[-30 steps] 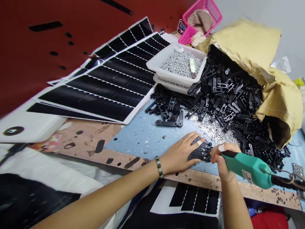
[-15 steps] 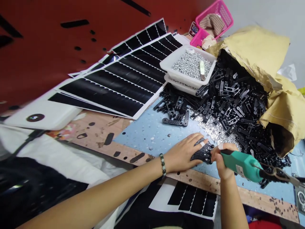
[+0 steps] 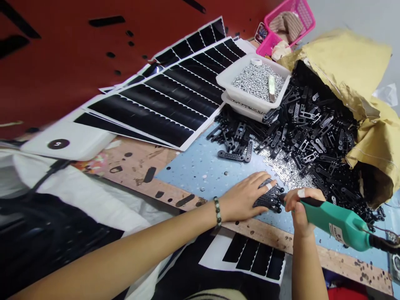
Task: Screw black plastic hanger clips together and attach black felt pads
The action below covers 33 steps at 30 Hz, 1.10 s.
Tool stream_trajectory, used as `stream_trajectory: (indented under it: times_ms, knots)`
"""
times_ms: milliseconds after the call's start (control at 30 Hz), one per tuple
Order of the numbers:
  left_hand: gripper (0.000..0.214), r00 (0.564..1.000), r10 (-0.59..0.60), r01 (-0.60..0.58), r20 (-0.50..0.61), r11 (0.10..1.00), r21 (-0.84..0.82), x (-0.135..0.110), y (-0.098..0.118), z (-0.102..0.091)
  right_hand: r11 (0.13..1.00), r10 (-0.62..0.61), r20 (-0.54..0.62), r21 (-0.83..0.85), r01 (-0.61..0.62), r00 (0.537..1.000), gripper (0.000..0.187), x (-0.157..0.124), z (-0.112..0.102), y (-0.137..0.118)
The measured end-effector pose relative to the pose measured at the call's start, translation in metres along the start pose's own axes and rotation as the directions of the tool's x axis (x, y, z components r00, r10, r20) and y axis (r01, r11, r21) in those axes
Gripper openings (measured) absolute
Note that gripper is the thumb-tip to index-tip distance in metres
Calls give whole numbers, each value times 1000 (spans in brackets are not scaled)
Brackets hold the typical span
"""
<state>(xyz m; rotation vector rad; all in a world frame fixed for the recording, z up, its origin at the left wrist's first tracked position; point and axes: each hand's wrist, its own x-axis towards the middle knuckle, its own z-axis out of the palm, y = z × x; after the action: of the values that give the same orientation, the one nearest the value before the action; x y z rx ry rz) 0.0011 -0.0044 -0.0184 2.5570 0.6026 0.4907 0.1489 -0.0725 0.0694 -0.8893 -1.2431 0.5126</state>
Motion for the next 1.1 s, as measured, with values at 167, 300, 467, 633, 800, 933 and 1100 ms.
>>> stream_trajectory:
  times_ms: [167, 300, 467, 633, 800, 933, 1100]
  knots:
    - [73, 1000, 7, -7, -10, 1000, -18, 0, 0, 1, 998, 38, 67, -50, -35, 997, 8, -6, 1, 9]
    - [73, 1000, 11, -11, -16, 1000, -14, 0, 0, 1, 995, 61, 83, -81, -54, 995, 12, -6, 2, 13]
    - [74, 1000, 7, -7, -2, 1000, 14, 2, 2, -1, 993, -25, 45, -117, 30, 999, 9, -8, 0, 4]
    - [74, 1000, 7, -7, 7, 1000, 23, 4, 3, -3, 988, 12, 40, -156, -5, 999, 10, -12, -1, -2]
    - [73, 1000, 10, -10, 3, 1000, 6, 4, 3, -1, 986, 19, 66, -169, -8, 998, 13, -15, -2, -1]
    - [74, 1000, 7, -7, 1, 1000, 5, 3, 3, 1, 989, 1, 178, -148, 25, 984, 10, -19, -1, -8]
    - [75, 1000, 4, -4, 1, 1000, -3, 3, 4, 0, 987, 18, 216, -161, 17, 976, 9, -20, 0, -8]
